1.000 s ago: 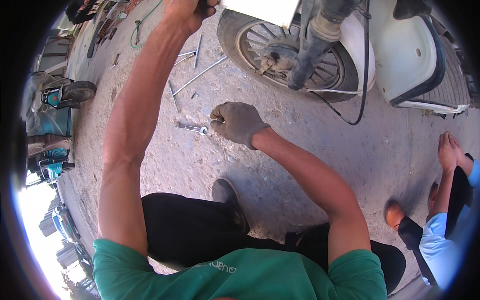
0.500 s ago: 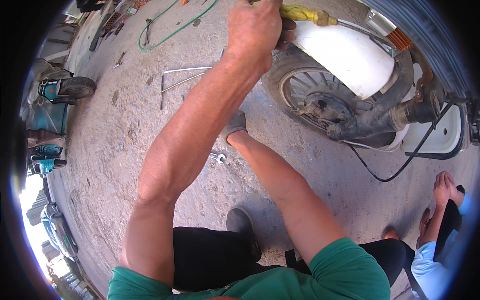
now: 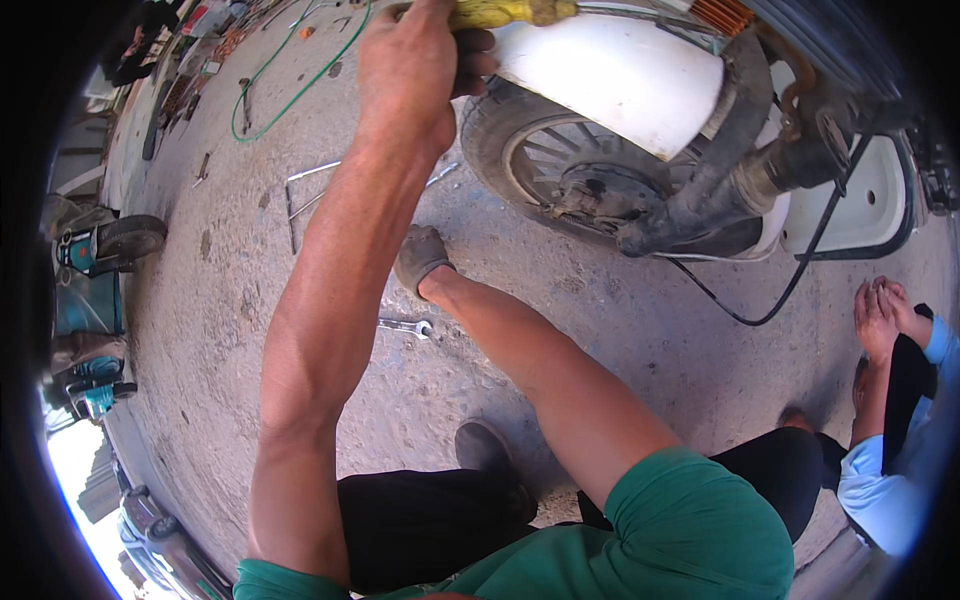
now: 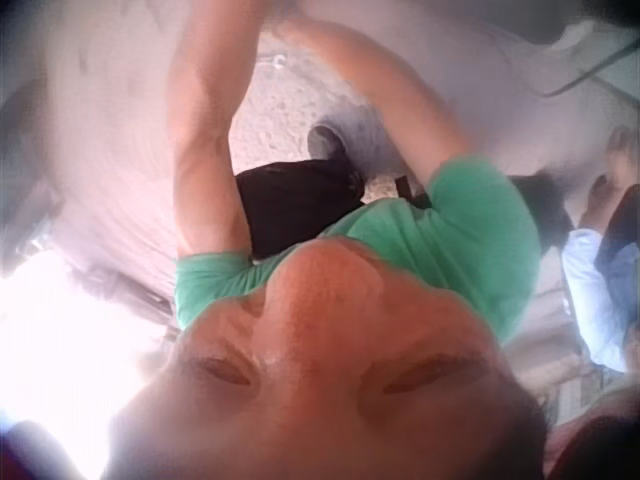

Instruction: The person is repairing the front wheel area of a white motorcycle. They use a screwdriver to loosen and remove a bolt, then use a T-handle wrench to remove a long axle bolt. The person removes the axle and sets it aside.

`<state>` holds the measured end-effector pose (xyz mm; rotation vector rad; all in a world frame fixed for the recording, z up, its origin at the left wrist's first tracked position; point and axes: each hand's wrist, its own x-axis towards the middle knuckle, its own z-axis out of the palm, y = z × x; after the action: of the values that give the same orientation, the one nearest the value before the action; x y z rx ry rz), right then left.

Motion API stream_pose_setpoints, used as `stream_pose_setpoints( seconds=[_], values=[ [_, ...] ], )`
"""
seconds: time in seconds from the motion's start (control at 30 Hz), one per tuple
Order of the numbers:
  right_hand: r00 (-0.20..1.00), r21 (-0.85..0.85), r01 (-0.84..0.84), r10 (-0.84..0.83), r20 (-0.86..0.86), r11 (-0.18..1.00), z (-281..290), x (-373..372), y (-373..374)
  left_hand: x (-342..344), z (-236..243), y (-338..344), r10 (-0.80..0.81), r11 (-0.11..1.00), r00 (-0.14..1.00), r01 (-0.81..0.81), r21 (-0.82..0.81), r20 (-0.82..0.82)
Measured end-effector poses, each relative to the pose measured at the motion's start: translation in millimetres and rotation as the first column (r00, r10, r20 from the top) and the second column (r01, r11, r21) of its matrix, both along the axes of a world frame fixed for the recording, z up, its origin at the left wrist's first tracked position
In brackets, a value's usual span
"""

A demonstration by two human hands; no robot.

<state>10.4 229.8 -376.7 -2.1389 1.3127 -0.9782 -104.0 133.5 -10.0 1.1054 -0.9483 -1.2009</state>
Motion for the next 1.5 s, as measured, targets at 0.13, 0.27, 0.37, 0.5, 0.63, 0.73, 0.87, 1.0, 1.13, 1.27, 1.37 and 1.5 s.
stream_pose_setpoints(
  seconds=[0.13, 0.27, 0.37, 0.5, 0.63, 0.73, 0.87, 1.0, 1.13, 1.27, 1.37, 1.5],
  values=[
    [0.992, 0.009, 0.027, -0.026, -0.124, 1.0, 12, 9, -5, -1, 1, -2, 0.05, 0.994, 0.995, -0.058, 0.089, 0.086],
    [0.837, 0.173, -0.072, 0.154, -0.525, 0.982, 56, -8, -3, 0, 1, -1, 0.024, 1.0, 0.992, -0.025, 0.008, 0.121],
    [0.88, 0.244, -0.116, 0.214, -0.424, 0.963, 88, -34, 3, 1, -1, -4, 0.018, 1.0, 0.992, -0.018, 0.005, 0.122],
    [0.984, 0.486, -0.174, 0.139, 0.108, 0.857, 117, -74, 28, 3, -4, -6, 0.01, 1.0, 0.992, -0.012, 0.013, 0.124],
    [0.914, 0.675, -0.35, 0.079, 0.398, 0.65, 138, -129, 58, 2, -8, -8, 0.029, 0.999, 0.988, -0.034, 0.034, 0.15],
    [0.749, 0.713, -0.574, -0.093, 0.656, 0.401, 157, -171, 71, 4, -8, -12, 0.003, 1.0, 0.991, -0.006, 0.024, 0.132],
    [0.376, 0.447, -0.862, -0.288, 0.881, 0.24, 186, -226, 91, 9, -8, -16, 0.003, 0.998, 0.99, -0.011, 0.056, 0.138],
    [0.233, 0.344, -0.891, -0.352, 0.906, 0.297, 214, -273, 114, 13, -7, -18, -0.034, 0.995, 0.991, 0.022, 0.095, 0.128],
    [0.23, 0.364, -0.835, -0.341, 0.912, 0.413, 233, -300, 122, 14, -4, -20, -0.03, 0.992, 0.991, 0.013, 0.128, 0.133],
    [0.144, 0.306, -0.827, -0.348, 0.926, 0.471, 241, -318, 123, 14, -1, -19, -0.038, 0.989, 0.99, 0.018, 0.147, 0.137],
    [0.056, 0.226, -0.852, -0.347, 0.936, 0.473, 244, -327, 125, 13, 0, -17, -0.021, 0.99, 0.991, 0.003, 0.139, 0.133],
    [0.055, 0.255, -0.859, -0.415, 0.908, 0.444, 252, -334, 129, 11, 2, -16, 0.0, 0.987, 0.989, -0.024, 0.16, 0.145]
  ],
)
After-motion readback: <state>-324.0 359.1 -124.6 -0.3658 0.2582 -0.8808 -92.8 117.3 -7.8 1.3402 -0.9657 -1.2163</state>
